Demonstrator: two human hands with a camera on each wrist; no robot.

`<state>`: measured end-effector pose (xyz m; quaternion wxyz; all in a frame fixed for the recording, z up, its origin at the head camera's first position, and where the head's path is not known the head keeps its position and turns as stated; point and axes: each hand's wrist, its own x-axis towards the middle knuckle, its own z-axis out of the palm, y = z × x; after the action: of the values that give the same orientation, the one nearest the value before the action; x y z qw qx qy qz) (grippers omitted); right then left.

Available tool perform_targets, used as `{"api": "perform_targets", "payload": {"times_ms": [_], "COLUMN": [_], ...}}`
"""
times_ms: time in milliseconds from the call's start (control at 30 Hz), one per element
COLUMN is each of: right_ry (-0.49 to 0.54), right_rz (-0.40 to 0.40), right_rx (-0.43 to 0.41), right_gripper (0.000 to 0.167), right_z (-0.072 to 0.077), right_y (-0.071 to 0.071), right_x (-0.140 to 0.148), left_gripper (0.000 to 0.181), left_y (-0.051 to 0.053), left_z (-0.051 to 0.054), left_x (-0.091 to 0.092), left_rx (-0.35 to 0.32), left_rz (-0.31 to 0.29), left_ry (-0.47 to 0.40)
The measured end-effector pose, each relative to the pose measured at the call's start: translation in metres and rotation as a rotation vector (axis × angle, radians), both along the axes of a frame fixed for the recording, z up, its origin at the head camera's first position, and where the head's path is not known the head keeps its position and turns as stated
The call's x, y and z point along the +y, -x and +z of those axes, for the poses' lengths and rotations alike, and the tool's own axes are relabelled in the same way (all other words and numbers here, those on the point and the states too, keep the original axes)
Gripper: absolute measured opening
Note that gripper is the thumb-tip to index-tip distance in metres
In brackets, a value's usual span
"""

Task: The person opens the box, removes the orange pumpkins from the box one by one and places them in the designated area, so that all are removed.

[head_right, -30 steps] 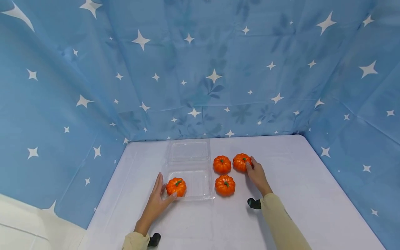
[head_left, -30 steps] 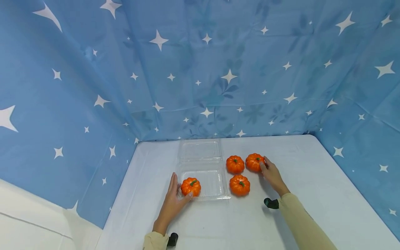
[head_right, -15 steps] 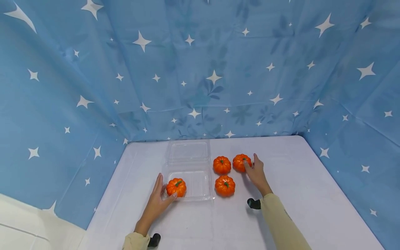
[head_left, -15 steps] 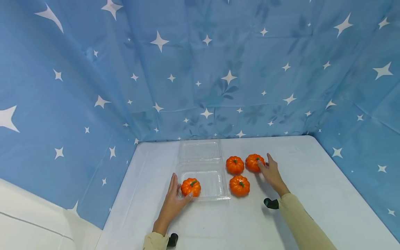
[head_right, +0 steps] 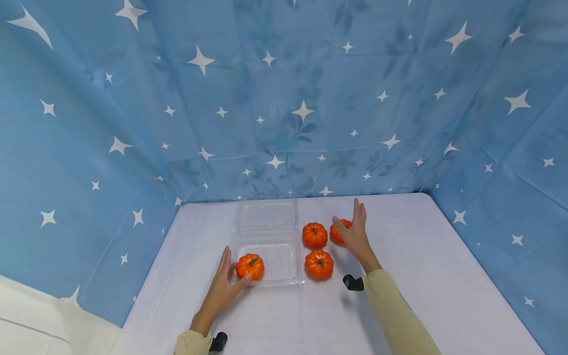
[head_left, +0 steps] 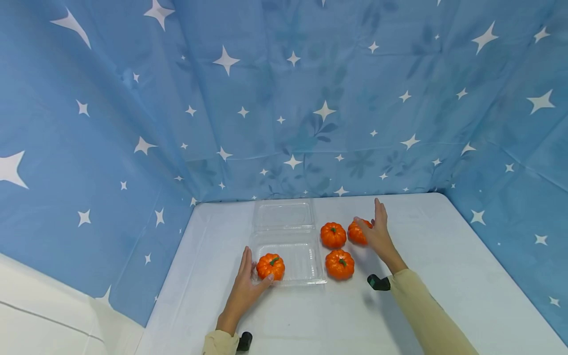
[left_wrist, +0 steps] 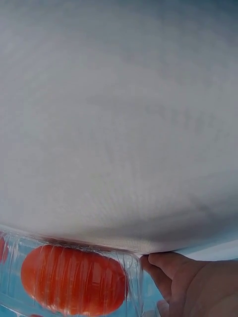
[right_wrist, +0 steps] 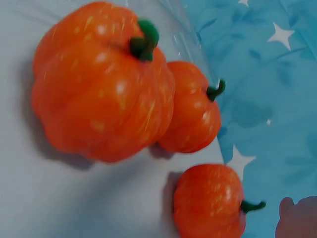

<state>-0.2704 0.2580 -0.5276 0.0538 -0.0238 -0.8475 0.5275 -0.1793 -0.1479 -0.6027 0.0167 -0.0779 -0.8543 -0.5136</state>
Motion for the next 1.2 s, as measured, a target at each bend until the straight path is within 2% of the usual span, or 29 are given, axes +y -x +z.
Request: {"api": "perform_targets", "payload": {"times_ms": [300, 633, 1067, 1200], "right_ry": [0.031, 0.093, 0.100, 0.124], "right_rz": [0.069, 0.193, 0.297, 0.338], "right_rx": [0.056, 0.114, 0.046, 0.042], "right_gripper": [0.089, 0.081, 0.080, 0.078], "right_z": [0.015, 0.015, 0.012, 0.009], "right_y": [0.001, -0.002, -0.012, -0.018], "right_x": [-0.028, -0.057, -0.094, -0.105], "left_gripper": [0.115, 0.115, 0.116, 0.115], "left_y": [0.000, 0.000, 0.000, -0.001], "left_z": [0.000, 0.000, 0.002, 0.002], "left_x": [0.001, 0.000, 0.000, 0.001], "left_rx": [-0.017, -0.019, -0.040, -0.023], "left_rz": [0.009, 0.012, 0.017, 0.015], "left_ry": [-0.003, 0.008, 0.007, 0.010]}}
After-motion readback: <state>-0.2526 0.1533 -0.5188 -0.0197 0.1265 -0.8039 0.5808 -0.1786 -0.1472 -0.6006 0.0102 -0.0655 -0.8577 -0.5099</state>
